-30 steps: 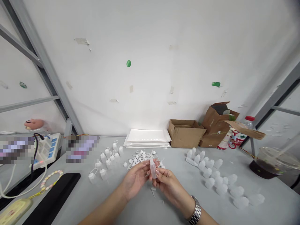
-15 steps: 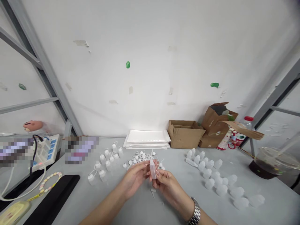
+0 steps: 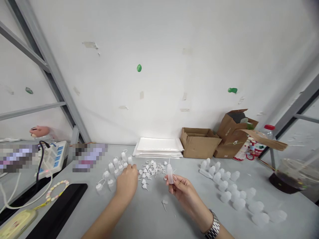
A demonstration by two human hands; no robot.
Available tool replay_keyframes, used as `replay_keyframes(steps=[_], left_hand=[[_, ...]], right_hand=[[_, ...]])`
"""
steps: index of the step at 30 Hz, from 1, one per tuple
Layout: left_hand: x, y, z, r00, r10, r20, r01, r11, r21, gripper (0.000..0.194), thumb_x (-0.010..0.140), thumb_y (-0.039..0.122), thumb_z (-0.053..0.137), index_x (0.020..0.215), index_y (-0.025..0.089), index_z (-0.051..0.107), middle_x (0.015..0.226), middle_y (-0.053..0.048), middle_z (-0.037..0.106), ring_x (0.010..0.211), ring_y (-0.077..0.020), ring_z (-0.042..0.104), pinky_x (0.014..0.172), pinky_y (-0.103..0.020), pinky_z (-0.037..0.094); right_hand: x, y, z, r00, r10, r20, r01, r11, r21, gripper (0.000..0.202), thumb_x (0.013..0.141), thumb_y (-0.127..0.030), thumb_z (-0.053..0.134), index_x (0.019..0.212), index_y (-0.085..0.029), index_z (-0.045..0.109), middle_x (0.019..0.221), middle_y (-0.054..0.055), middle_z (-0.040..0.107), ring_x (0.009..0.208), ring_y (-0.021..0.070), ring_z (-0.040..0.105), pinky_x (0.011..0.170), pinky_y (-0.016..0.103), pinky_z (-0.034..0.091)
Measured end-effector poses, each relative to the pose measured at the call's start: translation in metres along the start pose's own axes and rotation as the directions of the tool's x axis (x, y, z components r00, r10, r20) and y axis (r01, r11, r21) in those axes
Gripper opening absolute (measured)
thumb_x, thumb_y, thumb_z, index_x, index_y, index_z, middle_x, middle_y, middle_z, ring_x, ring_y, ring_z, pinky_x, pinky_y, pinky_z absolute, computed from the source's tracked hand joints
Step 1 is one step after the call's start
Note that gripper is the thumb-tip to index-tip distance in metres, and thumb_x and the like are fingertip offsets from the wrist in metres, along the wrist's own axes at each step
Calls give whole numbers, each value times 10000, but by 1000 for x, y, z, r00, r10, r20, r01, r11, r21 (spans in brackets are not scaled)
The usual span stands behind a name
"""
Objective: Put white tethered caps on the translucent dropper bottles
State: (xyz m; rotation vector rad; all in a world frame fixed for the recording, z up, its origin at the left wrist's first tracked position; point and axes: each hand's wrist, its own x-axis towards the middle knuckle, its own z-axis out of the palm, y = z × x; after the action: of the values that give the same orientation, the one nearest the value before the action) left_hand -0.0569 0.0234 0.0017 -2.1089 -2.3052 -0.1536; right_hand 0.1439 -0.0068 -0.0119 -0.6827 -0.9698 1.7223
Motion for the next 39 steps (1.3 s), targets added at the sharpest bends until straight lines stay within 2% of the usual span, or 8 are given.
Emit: replay_keyframes(steps=[9, 12, 14, 16, 19, 22, 32, 39], left_hand=[[3, -6, -1, 999, 47, 19, -44, 988, -151, 209, 795, 152, 408, 741, 173, 609, 795, -104, 661, 751, -228, 621, 599, -281, 398], [1, -2, -4, 995, 30, -97, -60, 946, -320, 231, 824, 219, 383, 817, 204, 613, 888, -84, 665, 829, -225, 604, 660, -303, 415], [0, 4, -5, 987, -46, -153, -64, 765, -640, 194, 802, 283, 436, 830, 212, 614, 899, -65, 668, 845, -213, 599, 691, -307, 440], [-1, 10, -6, 992, -103, -67, -21, 397, -917, 172, 728, 331, 541, 795, 191, 614, 832, -59, 676, 793, -205, 613, 660, -300, 476], [-5, 19, -6, 990, -24, 142, 142, -12, -990, 261, 621, 350, 656, 778, 147, 612, 740, -61, 677, 729, -208, 635, 614, -305, 507], [-10, 26, -3, 972, 54, 230, 236, -179, -955, 285, 577, 325, 710, 770, 137, 617, 726, -59, 686, 734, -210, 652, 646, -308, 510], [-14, 31, 5, 945, 149, 291, 325, -321, -890, 237, 551, 240, 758, 738, 140, 652, 855, -79, 709, 903, -215, 628, 826, -318, 476], [-15, 30, 5, 917, 205, 343, 395, -348, -850, 214, 584, 181, 740, 767, 146, 633, 881, -87, 707, 899, -203, 631, 859, -334, 466]], right_hand=[[-2, 1, 2, 1000, 9, -17, -10, 997, -78, 268, 733, -398, 628, 776, -139, 680, 718, 39, 595, 553, 91, 415, 579, 231, 343], [-1, 2, 3, 996, 1, -94, -20, 979, -201, 282, 699, -418, 653, 776, -148, 677, 710, 34, 606, 561, 101, 447, 591, 239, 358], [0, 3, 5, 988, -11, -152, -32, 959, -282, 308, 649, -438, 686, 759, -150, 668, 713, 33, 615, 572, 113, 476, 597, 251, 371], [1, 6, 8, 985, -16, -174, -41, 946, -323, 337, 589, -455, 720, 717, -151, 650, 690, 32, 619, 585, 128, 499, 599, 261, 380], [0, 12, 14, 986, -15, -169, -48, 931, -361, 361, 555, -467, 732, 699, -157, 614, 668, 32, 624, 610, 146, 518, 607, 271, 382], [-2, 18, 18, 982, -55, -181, -39, 879, -475, 339, 593, -459, 705, 708, -158, 600, 646, 20, 608, 589, 140, 487, 596, 271, 368], [-6, 21, 14, 938, -267, -221, 36, 710, -704, 179, 665, -343, 661, 694, -192, 570, 625, -12, 543, 605, 148, 458, 602, 267, 359], [-10, 21, 9, 895, -442, -57, 167, 453, -876, 105, 739, -280, 601, 730, -200, 533, 700, 14, 530, 645, 161, 479, 617, 281, 393]])
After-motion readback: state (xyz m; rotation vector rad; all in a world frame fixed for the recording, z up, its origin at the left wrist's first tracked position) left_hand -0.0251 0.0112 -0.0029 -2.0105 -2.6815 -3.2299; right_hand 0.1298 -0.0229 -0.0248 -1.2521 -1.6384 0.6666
